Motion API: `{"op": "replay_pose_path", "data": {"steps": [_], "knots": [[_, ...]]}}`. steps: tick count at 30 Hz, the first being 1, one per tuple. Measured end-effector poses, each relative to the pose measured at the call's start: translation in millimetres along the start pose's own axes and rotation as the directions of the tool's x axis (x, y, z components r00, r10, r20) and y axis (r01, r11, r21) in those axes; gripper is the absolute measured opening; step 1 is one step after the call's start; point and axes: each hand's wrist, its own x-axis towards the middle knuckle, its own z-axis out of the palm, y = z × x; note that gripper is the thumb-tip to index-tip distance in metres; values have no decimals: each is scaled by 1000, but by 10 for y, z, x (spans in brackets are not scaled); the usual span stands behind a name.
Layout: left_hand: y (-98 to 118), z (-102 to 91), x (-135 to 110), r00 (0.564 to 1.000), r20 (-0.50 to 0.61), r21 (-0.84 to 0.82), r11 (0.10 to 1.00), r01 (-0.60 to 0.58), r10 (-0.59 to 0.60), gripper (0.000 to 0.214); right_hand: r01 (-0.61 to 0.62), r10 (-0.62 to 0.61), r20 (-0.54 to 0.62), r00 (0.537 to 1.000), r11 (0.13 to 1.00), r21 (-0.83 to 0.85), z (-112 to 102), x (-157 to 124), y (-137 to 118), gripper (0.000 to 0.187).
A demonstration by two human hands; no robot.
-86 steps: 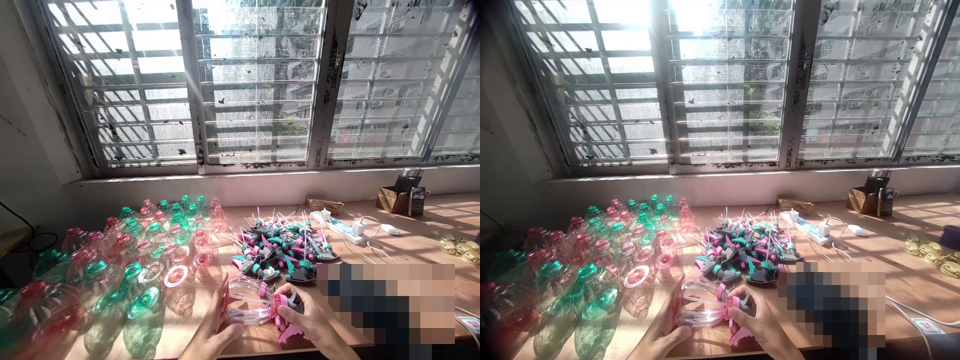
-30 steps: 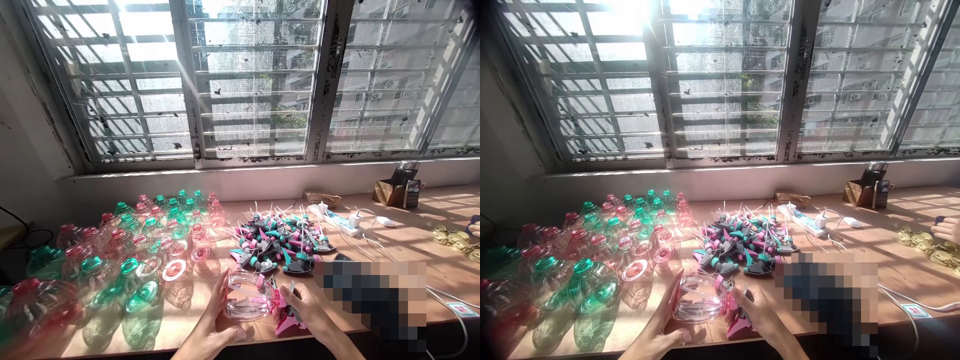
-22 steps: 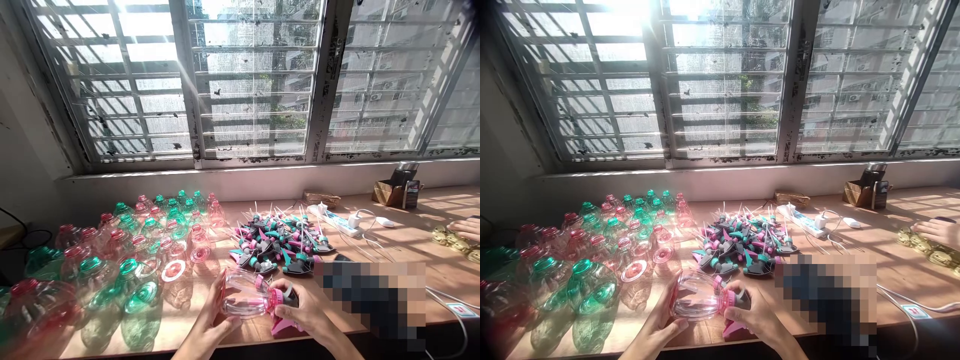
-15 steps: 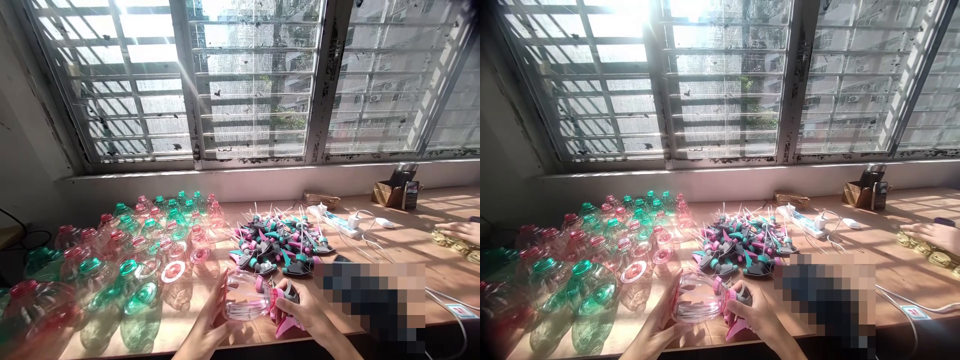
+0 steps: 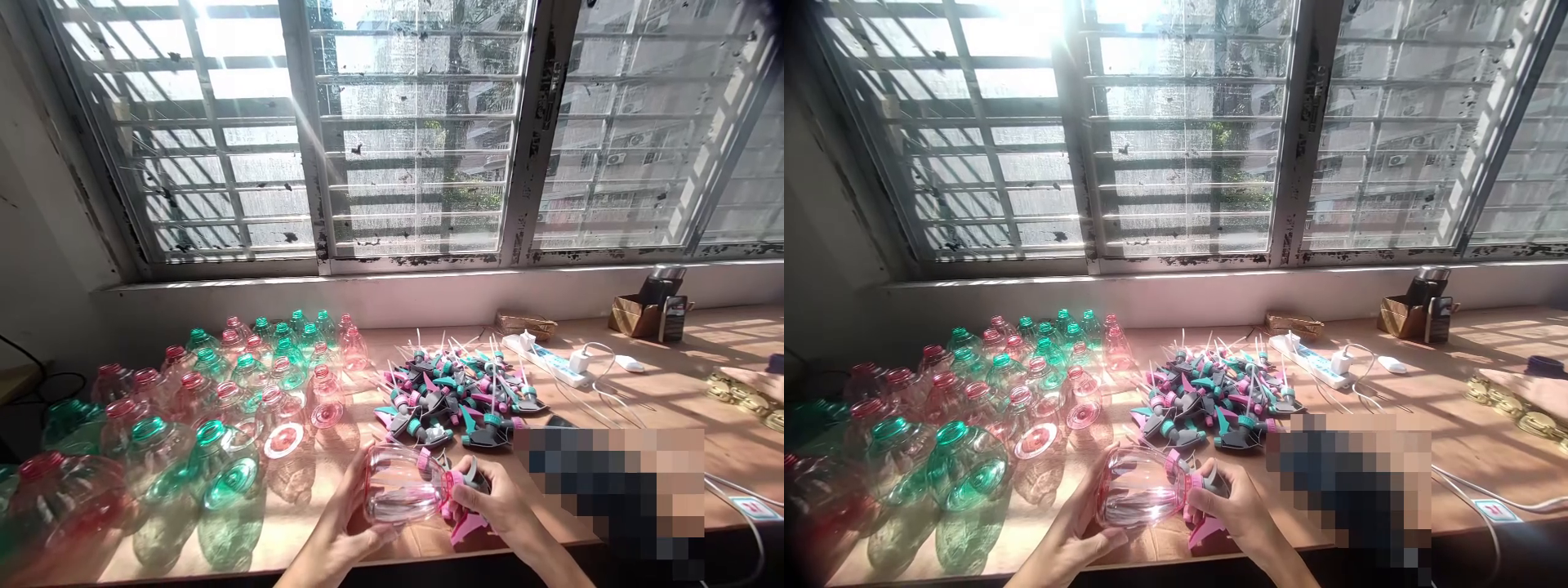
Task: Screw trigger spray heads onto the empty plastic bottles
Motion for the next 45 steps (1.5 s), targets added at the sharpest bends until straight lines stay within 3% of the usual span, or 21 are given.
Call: {"op": "replay_pose_path", "data": {"steps": [3, 7, 12, 15, 17, 19, 22, 23, 26, 28, 29, 32, 36, 40, 45], "knots": [[-21, 59, -18, 999, 2, -34, 999, 38, -38, 106, 12, -12, -55, 998, 1000, -6, 10, -33, -45, 51], [-106, 116, -25, 993, -76, 1, 996, 90, -90, 111, -12, 12, -125, 992, 1000, 7, 42, -70, -82, 54], [-153, 189, -34, 982, -170, 217, 975, -47, 85, 91, -21, 7, -212, 977, 998, -65, 48, -100, -58, 53], [-96, 228, -46, 990, -118, 131, 989, -65, 81, 94, -35, 18, -190, 982, 996, -85, -9, -114, -97, 59], [-35, 235, -34, 988, -143, 60, 997, -41, 49, 99, 21, -36, -157, 987, 995, -94, -43, -116, -203, 68], [11, 211, -1, 977, -209, 91, 996, -17, 36, 103, 121, -147, -191, 971, 983, -140, -34, -97, -402, 62], [-13, 121, 69, 981, -188, 166, 986, -18, 49, 101, 178, -286, -200, 937, 884, -432, 88, 39, -870, 45], [-46, 85, 92, 986, -160, 161, 987, -16, 42, 99, 184, -324, -149, 934, 796, -577, 147, 134, -1054, 42], [-159, 0, 145, 987, -160, 84, 996, -8, 22, 83, 288, -537, -16, 844, 477, -830, 310, 630, -1585, 41], [-195, -20, 159, 977, -209, 53, 998, -23, 34, 72, 179, -610, -30, 792, 280, -943, 370, 1125, -1846, 39], [-192, -22, 159, 975, -219, 53, 998, -34, 45, 69, 119, -613, -66, 787, 256, -959, 385, 1403, -1932, 39], [-126, -21, 136, 983, -182, 44, 999, -26, 34, 59, 2, -577, -155, 802, 261, -965, 393, 2246, -2006, 30], [-55, -58, 120, 970, -242, -79, 997, 3, -22, 53, -131, -464, -276, 842, 320, -938, 420, 3113, -1768, 26], [-91, -82, 133, 951, -308, -71, 997, -41, 17, 55, -169, -372, -305, 877, 355, -919, 514, 3602, -1403, 30], [-109, -35, 119, 955, -295, -89, 996, 17, -42, 54, -138, -340, -288, 895, 403, -905, 600, 3912, -1095, 28]]}}
